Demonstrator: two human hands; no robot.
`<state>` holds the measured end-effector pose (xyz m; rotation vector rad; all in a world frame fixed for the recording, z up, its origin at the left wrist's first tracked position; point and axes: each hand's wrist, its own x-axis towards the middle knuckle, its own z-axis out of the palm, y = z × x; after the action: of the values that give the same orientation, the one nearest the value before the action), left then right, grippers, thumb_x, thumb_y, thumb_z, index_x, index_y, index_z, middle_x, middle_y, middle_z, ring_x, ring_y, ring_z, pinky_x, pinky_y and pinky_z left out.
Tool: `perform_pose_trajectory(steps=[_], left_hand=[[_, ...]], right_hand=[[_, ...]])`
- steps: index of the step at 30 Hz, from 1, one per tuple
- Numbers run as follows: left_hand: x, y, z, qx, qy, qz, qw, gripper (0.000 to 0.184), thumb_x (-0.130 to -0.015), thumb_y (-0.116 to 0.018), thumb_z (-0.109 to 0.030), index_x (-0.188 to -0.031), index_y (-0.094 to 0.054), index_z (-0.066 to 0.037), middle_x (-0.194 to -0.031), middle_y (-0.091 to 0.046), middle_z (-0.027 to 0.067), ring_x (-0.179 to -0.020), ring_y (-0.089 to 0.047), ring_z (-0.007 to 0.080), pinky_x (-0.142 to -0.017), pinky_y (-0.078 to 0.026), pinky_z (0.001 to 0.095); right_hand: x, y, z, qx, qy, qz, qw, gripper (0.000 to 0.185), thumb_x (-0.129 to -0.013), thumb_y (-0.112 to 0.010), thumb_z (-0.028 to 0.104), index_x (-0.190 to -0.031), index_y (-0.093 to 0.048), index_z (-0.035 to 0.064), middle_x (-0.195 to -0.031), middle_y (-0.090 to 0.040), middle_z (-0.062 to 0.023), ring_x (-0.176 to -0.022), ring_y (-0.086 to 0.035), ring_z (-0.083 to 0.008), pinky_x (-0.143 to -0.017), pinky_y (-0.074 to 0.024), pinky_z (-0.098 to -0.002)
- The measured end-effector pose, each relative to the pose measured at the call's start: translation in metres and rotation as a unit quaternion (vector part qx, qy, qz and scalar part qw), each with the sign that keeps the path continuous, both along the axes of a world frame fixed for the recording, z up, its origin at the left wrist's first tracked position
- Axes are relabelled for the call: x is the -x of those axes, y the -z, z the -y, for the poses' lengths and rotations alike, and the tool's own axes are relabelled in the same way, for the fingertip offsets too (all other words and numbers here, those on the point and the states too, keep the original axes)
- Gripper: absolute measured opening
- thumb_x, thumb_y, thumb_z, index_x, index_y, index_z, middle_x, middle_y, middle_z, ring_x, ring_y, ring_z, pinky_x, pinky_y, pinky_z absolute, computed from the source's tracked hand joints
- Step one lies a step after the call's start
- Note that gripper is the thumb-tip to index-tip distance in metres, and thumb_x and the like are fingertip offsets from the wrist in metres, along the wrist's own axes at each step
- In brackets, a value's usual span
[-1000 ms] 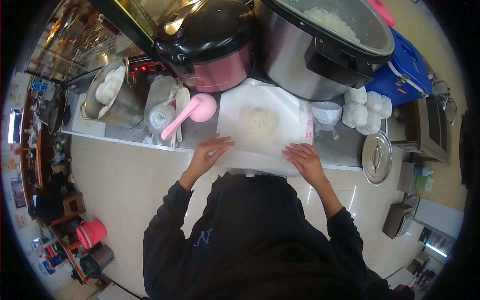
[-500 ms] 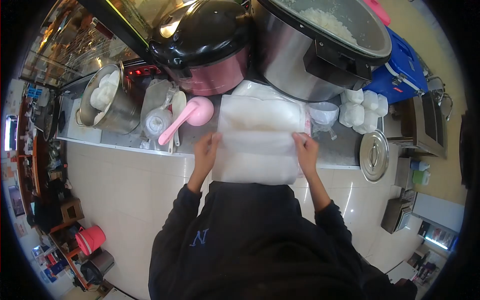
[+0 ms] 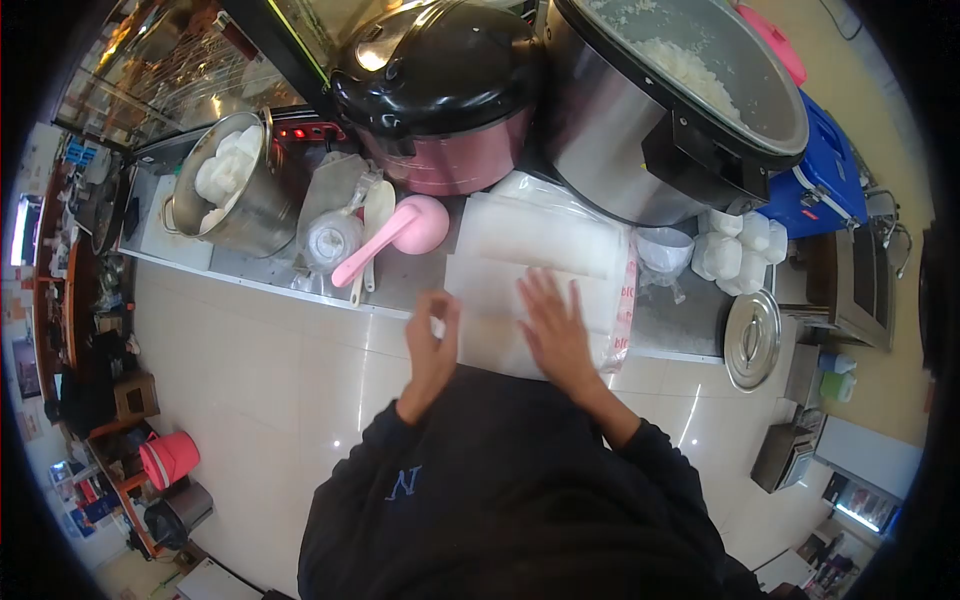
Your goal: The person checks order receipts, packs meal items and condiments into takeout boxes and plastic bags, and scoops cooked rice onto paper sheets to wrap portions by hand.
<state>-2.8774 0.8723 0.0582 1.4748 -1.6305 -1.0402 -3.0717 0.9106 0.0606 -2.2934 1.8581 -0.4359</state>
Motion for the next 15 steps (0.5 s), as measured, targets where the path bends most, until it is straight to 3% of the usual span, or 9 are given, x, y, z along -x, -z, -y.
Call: perform_pose_trajectory(steps=[1,3,6,11,15], left_hand=[[-0.004,0.009,-0.012,-0.101,0.026,-0.092,0.99,0.027,-0.093,-0.05,-0.022,-0.107,-0.048,0.0,-0.093,-0.059,0.0121,-0.083,-0.06,0.02,-0.076,-0.044,0.0325],[-0.008,0.029,-0.02,-0.29,0.076,-0.273,0.914,0.031,-0.094,-0.048,-0.026,-0.11,-0.047,0.001,-0.102,-0.059,0.0123,-0.088,-0.06,0.0204,-0.08,-0.045,0.0307],[-0.014,0.022,-0.012,-0.382,0.007,-0.363,0.85,0.04,-0.095,-0.045,-0.033,-0.119,-0.044,-0.001,-0.102,-0.059,0.011,-0.092,-0.059,0.0196,-0.085,-0.045,0.03],[-0.039,0.078,0.06,-0.346,0.006,-0.364,0.864,0.042,-0.092,-0.049,-0.032,-0.121,-0.045,-0.001,-0.103,-0.059,0.0085,-0.091,-0.059,0.0181,-0.084,-0.045,0.03],[-0.008,0.051,0.117,-0.306,0.128,-0.215,0.918,0.039,-0.09,-0.054,-0.029,-0.117,-0.05,-0.001,-0.102,-0.059,0.0058,-0.088,-0.058,0.0145,-0.078,-0.046,0.0278]], right_hand=[[-0.01,-0.001,-0.001,-0.02,-0.024,0.011,0.999,0.059,-0.088,-0.051,0.025,-0.138,-0.029,0.0036,-0.144,-0.027,-0.0124,-0.136,-0.021,-0.0267,-0.109,-0.0168,-0.0464],[-0.011,0.019,0.002,-0.035,0.006,0.023,0.999,0.063,-0.087,-0.052,0.027,-0.139,-0.025,0.0025,-0.146,-0.024,-0.0121,-0.137,-0.019,-0.0259,-0.11,-0.0145,-0.0476],[-0.01,0.026,0.005,-0.039,0.014,0.037,0.998,0.065,-0.087,-0.052,0.029,-0.139,-0.024,0.001,-0.147,-0.022,-0.0122,-0.137,-0.017,-0.0248,-0.11,-0.0132,-0.0469],[-0.006,0.02,0.011,-0.044,-0.012,0.062,0.997,0.064,-0.088,-0.051,0.029,-0.139,-0.024,0.0012,-0.147,-0.022,-0.0132,-0.137,-0.016,-0.0254,-0.11,-0.0125,-0.0465],[0.002,0.019,0.014,-0.039,-0.023,0.081,0.996,0.062,-0.088,-0.051,0.026,-0.139,-0.025,0.0014,-0.146,-0.022,-0.0138,-0.137,-0.018,-0.0269,-0.11,-0.0117,-0.0483]])
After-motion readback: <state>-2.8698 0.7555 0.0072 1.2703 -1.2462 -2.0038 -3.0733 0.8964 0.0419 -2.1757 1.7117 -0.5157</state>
